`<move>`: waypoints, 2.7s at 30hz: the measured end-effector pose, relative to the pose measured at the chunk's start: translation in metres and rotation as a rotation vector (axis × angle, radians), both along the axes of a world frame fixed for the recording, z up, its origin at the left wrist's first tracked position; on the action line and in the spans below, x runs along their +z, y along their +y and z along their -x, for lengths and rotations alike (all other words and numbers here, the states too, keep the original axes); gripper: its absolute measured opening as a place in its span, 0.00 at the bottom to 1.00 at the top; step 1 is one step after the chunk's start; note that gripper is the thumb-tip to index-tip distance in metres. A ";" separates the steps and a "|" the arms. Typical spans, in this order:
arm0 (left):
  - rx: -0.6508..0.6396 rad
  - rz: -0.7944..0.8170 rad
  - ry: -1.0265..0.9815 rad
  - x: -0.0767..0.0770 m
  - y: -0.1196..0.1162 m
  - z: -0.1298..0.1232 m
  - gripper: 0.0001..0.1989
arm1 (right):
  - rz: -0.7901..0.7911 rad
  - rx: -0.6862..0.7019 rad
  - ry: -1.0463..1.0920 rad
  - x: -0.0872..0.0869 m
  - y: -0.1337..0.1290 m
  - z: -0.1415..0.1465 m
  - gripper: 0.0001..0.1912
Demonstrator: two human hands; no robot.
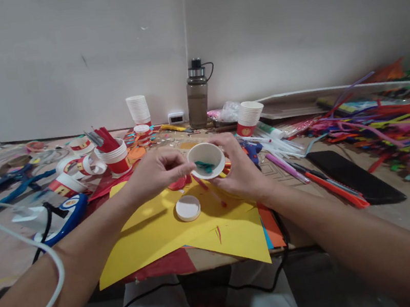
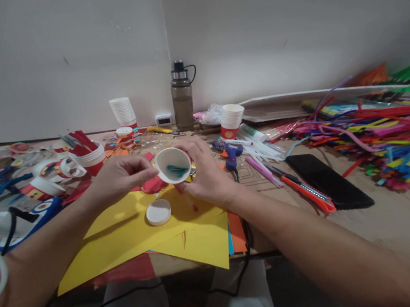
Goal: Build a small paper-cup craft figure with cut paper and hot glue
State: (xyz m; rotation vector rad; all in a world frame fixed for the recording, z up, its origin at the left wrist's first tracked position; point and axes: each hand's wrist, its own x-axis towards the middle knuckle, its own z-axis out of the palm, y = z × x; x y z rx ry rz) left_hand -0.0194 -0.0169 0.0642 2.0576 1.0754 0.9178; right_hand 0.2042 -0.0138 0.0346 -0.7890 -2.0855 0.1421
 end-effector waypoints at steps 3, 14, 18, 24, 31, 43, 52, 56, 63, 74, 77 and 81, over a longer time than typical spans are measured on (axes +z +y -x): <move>0.165 -0.032 -0.217 -0.006 0.005 -0.001 0.19 | 0.100 0.020 0.037 0.000 -0.003 0.002 0.34; -0.170 0.529 -0.430 -0.018 0.006 -0.012 0.33 | 0.146 0.115 0.084 0.000 -0.006 0.005 0.33; -0.079 0.488 -0.474 -0.020 0.013 -0.009 0.33 | 0.130 0.071 0.101 0.009 -0.007 -0.003 0.37; -0.023 0.358 -0.404 -0.029 0.019 -0.008 0.31 | -0.089 -0.166 -0.073 0.015 -0.009 -0.005 0.09; 0.001 0.218 -0.311 -0.032 0.011 -0.017 0.34 | 0.111 -0.392 -0.355 -0.001 -0.014 0.014 0.13; 0.008 0.272 -0.414 -0.036 0.013 -0.020 0.33 | 0.085 -0.419 -0.286 0.007 -0.015 0.010 0.09; 0.023 0.473 -0.682 -0.037 0.027 -0.007 0.29 | 0.850 -0.069 0.212 0.019 -0.006 -0.002 0.11; 0.025 0.472 -0.698 -0.038 0.029 -0.006 0.27 | 1.037 -0.006 0.244 0.023 -0.005 -0.006 0.09; 0.037 0.451 -0.678 -0.039 0.028 -0.005 0.28 | 1.053 0.042 -0.078 0.031 -0.009 -0.008 0.06; 0.018 0.386 -0.596 -0.042 0.031 -0.003 0.34 | 0.897 -0.016 -0.141 0.026 -0.012 -0.009 0.14; -0.036 0.364 -0.605 -0.040 0.027 -0.003 0.37 | 0.567 -0.109 -0.010 0.026 -0.015 -0.008 0.14; -0.111 0.301 -0.618 -0.036 0.023 -0.003 0.40 | 0.247 -0.163 0.102 0.029 -0.026 -0.004 0.13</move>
